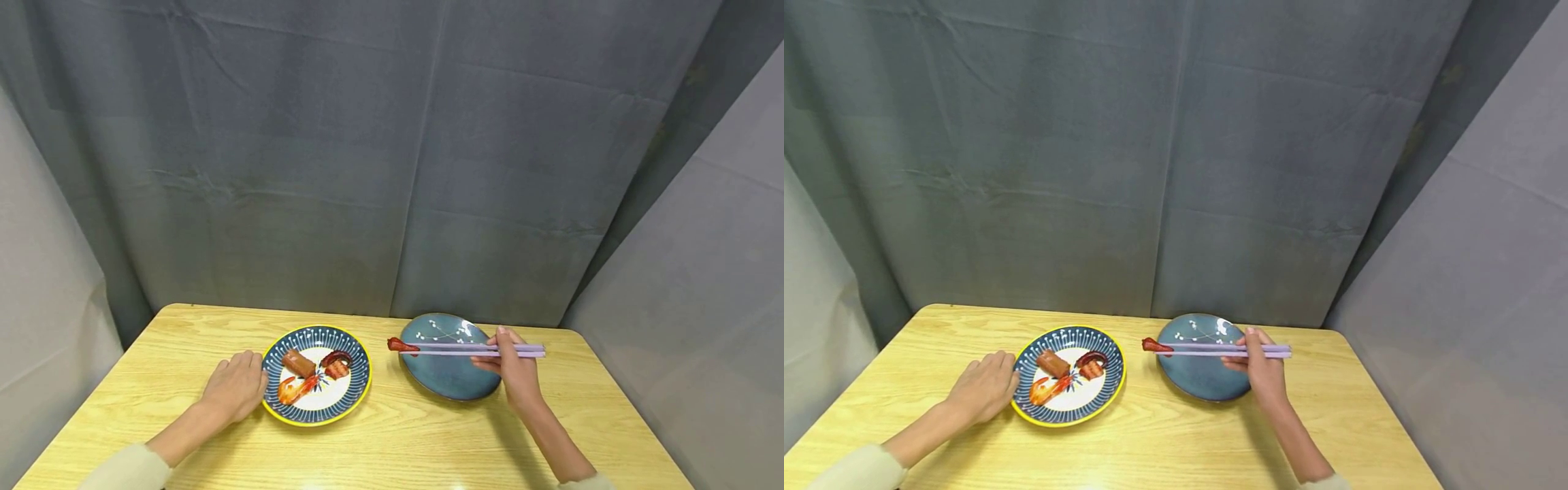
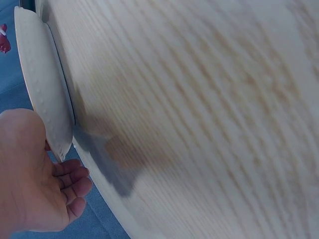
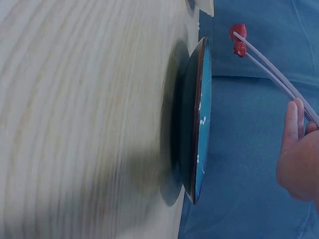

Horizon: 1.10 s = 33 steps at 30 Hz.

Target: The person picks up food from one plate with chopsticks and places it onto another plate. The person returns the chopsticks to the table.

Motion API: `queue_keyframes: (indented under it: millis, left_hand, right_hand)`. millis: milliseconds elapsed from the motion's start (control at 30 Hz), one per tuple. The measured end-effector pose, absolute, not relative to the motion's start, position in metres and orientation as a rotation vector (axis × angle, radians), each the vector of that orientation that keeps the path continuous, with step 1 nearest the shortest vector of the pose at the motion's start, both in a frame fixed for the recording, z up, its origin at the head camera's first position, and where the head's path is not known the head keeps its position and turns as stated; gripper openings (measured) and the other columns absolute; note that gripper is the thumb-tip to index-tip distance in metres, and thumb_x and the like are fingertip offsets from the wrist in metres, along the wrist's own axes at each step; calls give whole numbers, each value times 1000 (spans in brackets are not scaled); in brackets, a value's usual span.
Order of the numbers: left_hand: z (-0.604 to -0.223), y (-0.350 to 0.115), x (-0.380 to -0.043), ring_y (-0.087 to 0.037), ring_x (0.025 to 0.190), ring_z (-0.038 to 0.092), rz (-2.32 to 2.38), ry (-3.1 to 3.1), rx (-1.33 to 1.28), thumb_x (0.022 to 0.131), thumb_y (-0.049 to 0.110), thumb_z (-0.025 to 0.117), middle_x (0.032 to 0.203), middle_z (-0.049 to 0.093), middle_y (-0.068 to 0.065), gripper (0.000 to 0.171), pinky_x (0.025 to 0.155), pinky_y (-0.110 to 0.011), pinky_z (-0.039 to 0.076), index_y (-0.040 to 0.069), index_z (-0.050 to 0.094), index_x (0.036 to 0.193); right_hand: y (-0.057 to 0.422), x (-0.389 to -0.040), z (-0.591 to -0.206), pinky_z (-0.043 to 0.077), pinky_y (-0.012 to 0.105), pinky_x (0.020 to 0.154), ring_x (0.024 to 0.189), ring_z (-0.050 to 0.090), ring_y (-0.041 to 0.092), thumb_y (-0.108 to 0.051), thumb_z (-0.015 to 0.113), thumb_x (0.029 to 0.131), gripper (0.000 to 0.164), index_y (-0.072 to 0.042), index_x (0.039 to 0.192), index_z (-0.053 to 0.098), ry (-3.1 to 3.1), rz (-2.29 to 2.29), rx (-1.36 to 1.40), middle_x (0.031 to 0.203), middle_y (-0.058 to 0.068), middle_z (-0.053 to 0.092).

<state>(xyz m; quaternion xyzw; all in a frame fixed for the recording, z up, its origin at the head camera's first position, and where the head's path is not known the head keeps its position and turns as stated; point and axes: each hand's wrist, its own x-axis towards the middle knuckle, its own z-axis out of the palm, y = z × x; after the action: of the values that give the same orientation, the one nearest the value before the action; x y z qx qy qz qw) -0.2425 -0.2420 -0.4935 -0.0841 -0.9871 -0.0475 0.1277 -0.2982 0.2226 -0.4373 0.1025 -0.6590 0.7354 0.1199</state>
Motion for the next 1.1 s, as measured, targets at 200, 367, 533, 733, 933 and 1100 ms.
queue_keyframes:
  millis: [200, 367, 533, 733, 933, 1100]
  left_hand:
    - [-493, -242, -242, -28, 80, 48, -122, -2871, -254, 98, 16, 51, 81, 43, -8, 16, 68, -42, 40, 1, 51, 93]
    - [-493, -242, -242, -28, 79, 48, -125, -2866, -258, 98, 16, 51, 80, 42, -8, 15, 67, -42, 40, 1, 51, 92]
    - [-493, -242, -242, -28, 79, 48, -126, -2866, -257, 98, 16, 51, 81, 43, -8, 15, 68, -42, 40, 1, 52, 93]
    - [-493, -242, -241, -28, 79, 48, -115, -2865, -253, 98, 16, 51, 80, 42, -8, 16, 67, -41, 39, 1, 52, 94]
    - [-493, -242, -241, -27, 78, 47, -116, -2862, -251, 98, 16, 51, 80, 42, -7, 15, 67, -41, 39, 2, 51, 92]
    - [-493, -242, -241, -28, 79, 48, -123, -2854, -250, 98, 16, 51, 80, 42, -7, 15, 67, -41, 39, 2, 50, 92]
  right_hand:
    - [231, -299, -442, 57, 37, 64, 65, 72, 20, -24, 43, 108, 45, 17, 94, 47, -1924, 2143, 260, 73, 10, 67]
    - [238, -299, -445, 57, 37, 64, 65, 72, 19, -24, 42, 109, 46, 21, 97, 45, -1940, 2120, 238, 73, 9, 68]
    - [245, -299, -449, 57, 35, 63, 65, 72, 18, -25, 43, 108, 45, 16, 94, 49, -1959, 2099, 211, 73, 8, 67]
    - [250, -300, -453, 57, 35, 62, 64, 72, 18, -25, 44, 108, 40, 9, 89, 54, -1949, 2086, 210, 73, 8, 68]
    - [253, -301, -456, 57, 35, 61, 63, 72, 18, -25, 44, 108, 39, 7, 88, 54, -1961, 2054, 202, 73, 11, 68]
    - [255, -303, -459, 57, 35, 61, 63, 72, 17, -26, 44, 108, 40, 8, 88, 54, -1976, 2043, 168, 71, 8, 68]
